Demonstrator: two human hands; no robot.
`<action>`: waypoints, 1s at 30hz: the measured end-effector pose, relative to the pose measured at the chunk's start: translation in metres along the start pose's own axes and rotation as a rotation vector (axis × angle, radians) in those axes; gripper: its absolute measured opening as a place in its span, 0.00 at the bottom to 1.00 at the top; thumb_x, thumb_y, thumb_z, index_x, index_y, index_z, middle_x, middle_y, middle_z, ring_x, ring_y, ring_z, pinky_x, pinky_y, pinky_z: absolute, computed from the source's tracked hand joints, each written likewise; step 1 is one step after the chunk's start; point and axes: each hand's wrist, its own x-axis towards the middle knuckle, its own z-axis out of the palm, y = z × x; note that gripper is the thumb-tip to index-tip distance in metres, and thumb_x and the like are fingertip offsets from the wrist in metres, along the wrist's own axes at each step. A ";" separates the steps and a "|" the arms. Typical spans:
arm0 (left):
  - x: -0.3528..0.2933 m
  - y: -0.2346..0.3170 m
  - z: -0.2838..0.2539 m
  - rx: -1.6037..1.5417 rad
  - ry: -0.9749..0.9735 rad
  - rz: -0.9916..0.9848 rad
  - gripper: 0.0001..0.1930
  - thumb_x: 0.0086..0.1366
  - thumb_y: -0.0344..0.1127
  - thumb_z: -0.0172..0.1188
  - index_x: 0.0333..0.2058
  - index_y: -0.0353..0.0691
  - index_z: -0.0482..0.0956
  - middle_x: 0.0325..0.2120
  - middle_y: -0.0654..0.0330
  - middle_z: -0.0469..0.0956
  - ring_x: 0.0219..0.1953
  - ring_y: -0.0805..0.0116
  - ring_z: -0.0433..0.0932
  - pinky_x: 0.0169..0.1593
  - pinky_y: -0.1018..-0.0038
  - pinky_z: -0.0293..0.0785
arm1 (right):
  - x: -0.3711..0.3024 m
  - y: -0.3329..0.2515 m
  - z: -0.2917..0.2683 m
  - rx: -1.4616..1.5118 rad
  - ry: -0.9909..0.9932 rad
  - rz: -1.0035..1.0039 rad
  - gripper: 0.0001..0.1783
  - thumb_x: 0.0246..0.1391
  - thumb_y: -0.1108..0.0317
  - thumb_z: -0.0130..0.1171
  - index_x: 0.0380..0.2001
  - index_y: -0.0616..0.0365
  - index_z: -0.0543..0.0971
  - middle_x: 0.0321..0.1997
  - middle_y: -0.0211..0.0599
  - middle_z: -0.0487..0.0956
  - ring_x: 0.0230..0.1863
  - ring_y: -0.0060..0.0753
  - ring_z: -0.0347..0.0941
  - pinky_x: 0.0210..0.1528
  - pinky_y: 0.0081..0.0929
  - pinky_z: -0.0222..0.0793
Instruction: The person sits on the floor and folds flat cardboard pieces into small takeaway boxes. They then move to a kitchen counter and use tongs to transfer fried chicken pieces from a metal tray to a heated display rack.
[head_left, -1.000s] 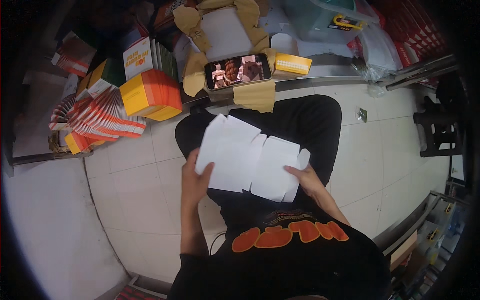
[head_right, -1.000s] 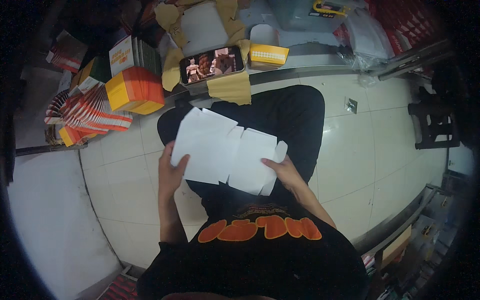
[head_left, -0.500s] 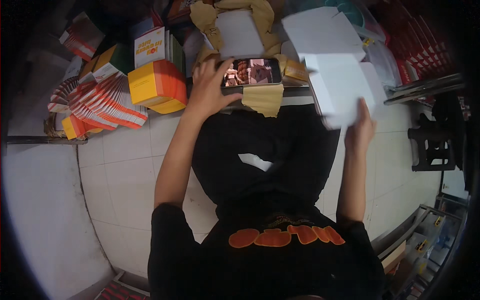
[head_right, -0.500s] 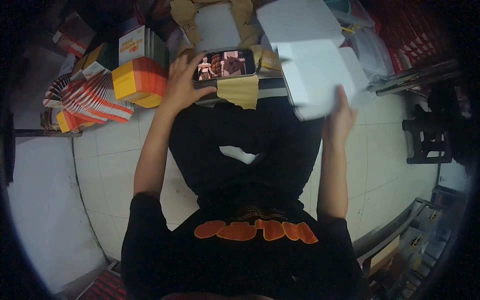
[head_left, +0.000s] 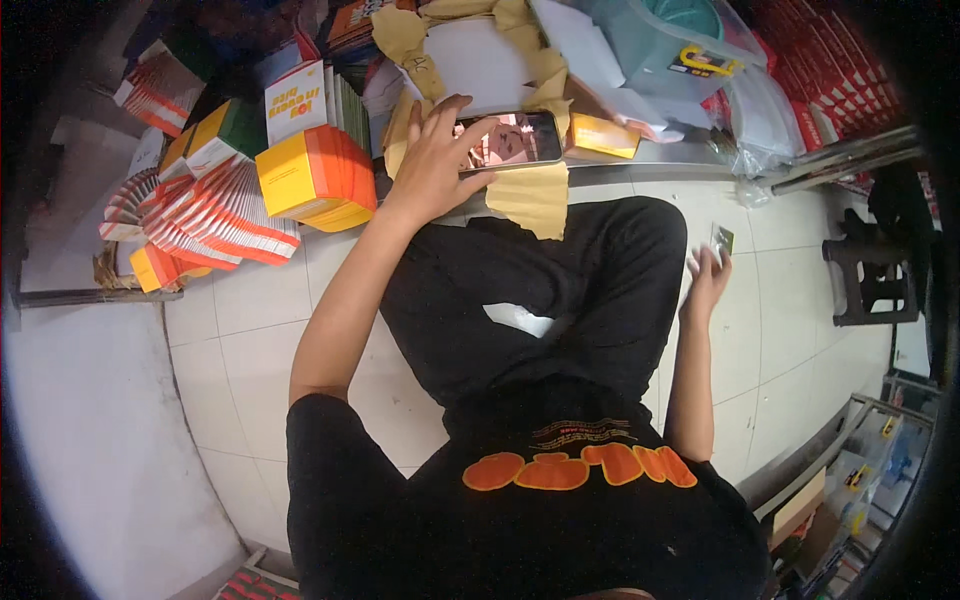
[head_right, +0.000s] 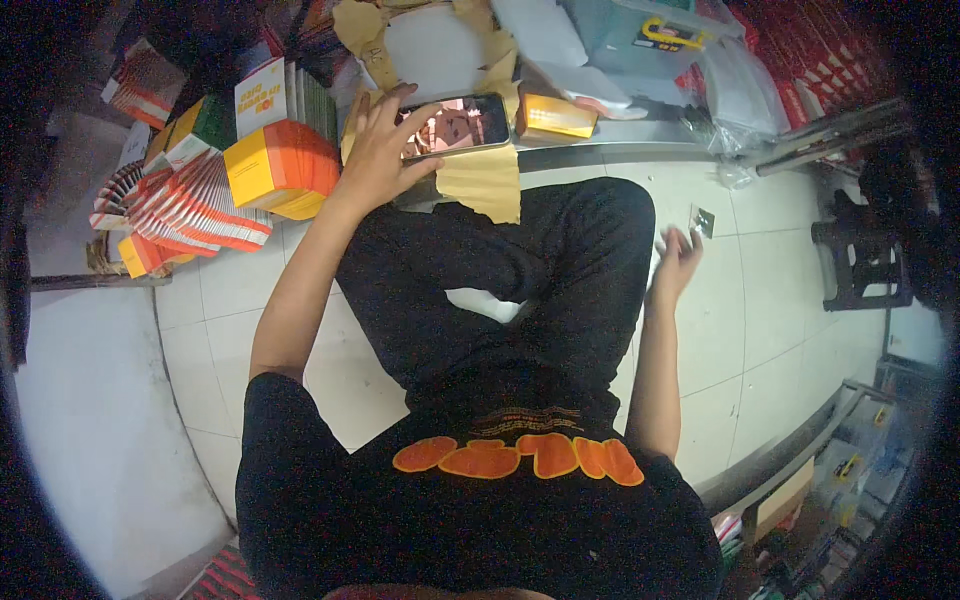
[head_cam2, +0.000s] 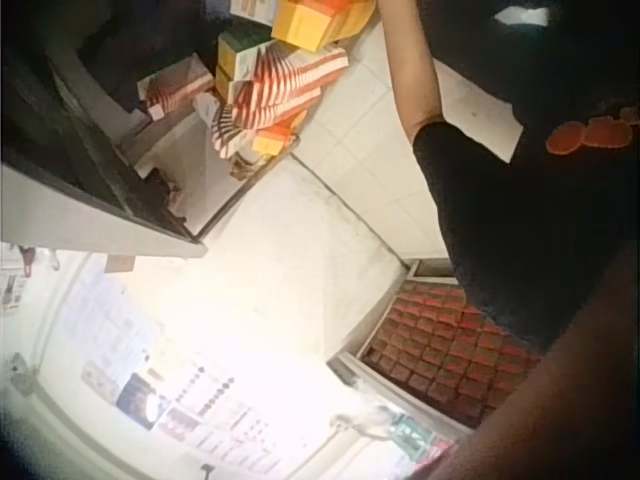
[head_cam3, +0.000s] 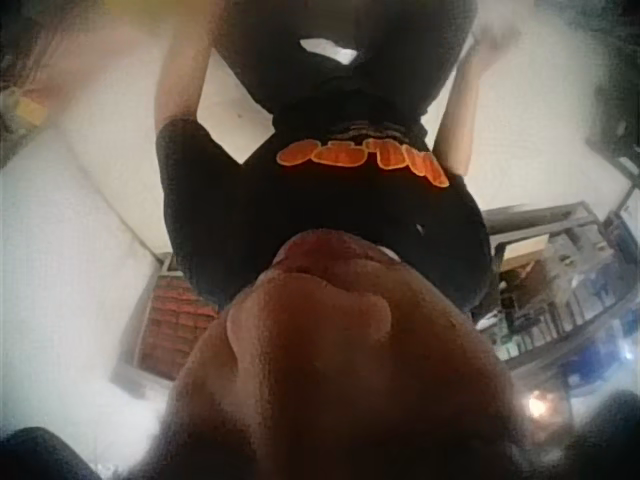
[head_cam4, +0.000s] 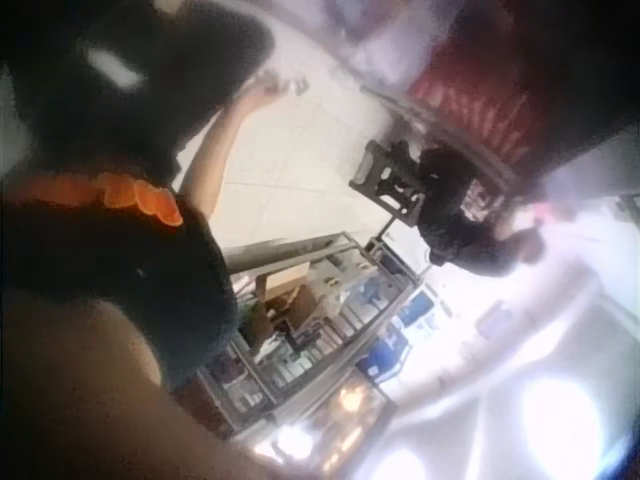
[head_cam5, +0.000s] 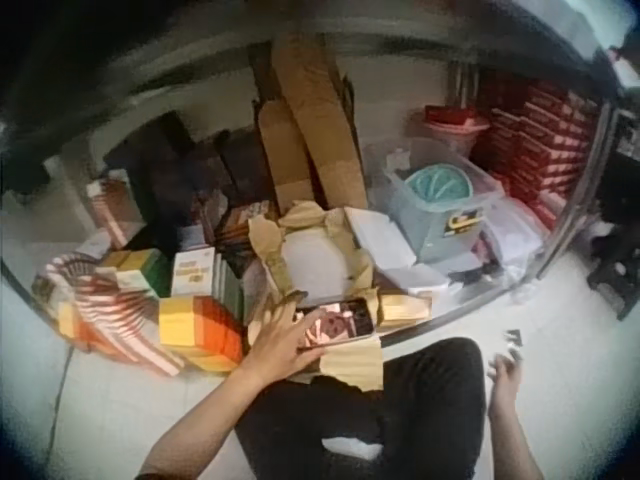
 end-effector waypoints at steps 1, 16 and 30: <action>-0.001 0.000 0.001 -0.028 -0.008 0.000 0.34 0.54 0.50 0.68 0.59 0.53 0.70 0.59 0.46 0.63 0.66 0.46 0.57 0.68 0.44 0.44 | -0.006 0.027 -0.033 -0.069 0.071 0.006 0.31 0.63 0.65 0.56 0.63 0.64 0.57 0.55 0.49 0.71 0.54 0.40 0.73 0.54 0.33 0.71; -0.003 0.005 0.008 0.098 -0.021 0.074 0.31 0.56 0.48 0.67 0.57 0.50 0.71 0.58 0.45 0.64 0.63 0.46 0.60 0.66 0.45 0.48 | -0.179 0.164 -0.217 -0.995 0.356 0.029 0.32 0.56 0.67 0.57 0.59 0.76 0.61 0.63 0.63 0.59 0.64 0.60 0.57 0.66 0.46 0.56; 0.004 0.015 0.003 0.126 -0.105 -0.074 0.35 0.50 0.44 0.72 0.58 0.57 0.69 0.60 0.46 0.63 0.63 0.43 0.60 0.64 0.46 0.54 | -0.274 0.201 -0.265 -1.352 0.403 -0.314 0.28 0.55 0.58 0.58 0.53 0.66 0.69 0.59 0.66 0.67 0.56 0.67 0.67 0.57 0.53 0.67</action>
